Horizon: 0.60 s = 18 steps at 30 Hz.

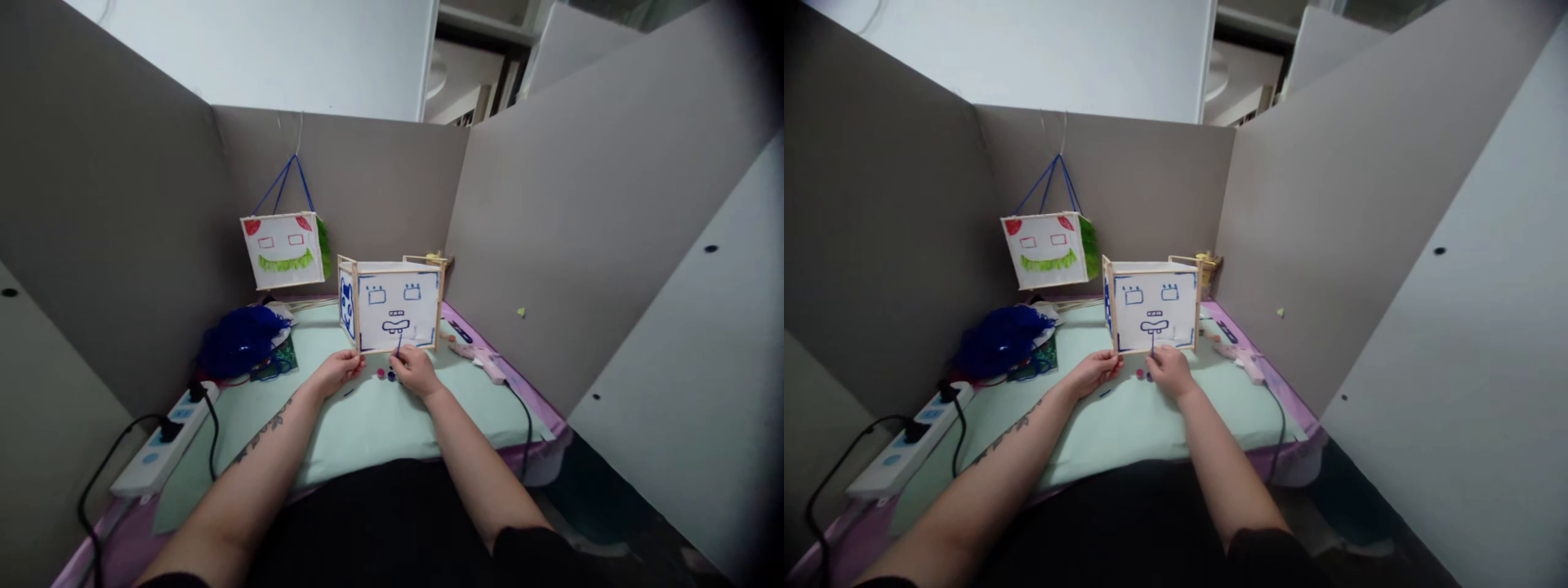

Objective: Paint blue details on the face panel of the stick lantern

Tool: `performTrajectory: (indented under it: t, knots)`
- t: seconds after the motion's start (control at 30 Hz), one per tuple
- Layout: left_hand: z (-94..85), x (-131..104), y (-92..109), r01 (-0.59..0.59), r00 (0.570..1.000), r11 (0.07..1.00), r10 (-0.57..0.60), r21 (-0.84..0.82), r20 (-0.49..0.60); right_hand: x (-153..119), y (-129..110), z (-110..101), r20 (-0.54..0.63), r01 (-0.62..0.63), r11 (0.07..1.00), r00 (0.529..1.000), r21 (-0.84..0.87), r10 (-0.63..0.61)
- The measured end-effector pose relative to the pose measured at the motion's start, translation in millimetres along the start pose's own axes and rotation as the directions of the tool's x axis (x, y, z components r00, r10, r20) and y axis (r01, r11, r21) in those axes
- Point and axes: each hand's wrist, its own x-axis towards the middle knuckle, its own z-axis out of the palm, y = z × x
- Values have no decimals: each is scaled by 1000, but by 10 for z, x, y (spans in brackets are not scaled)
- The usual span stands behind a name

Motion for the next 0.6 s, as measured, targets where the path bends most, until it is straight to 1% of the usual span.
performTrajectory:
  t: [0.17,0.3,0.5,0.6]
  knots:
    - [-1,-4,1,2,1000,1000,-2,0,2,1,6,5,43,-33,999,999,-12,34]
    - [-4,4,-5,0,1000,1000,0,-4,6,0,6,8,53,-40,999,998,-9,40]
    - [-15,15,-17,2,1000,1000,-2,-11,3,-5,4,-5,-17,-9,998,1000,65,10]
    - [-26,26,-29,0,1000,1000,0,-11,3,-19,2,-15,-88,11,994,996,113,-1]
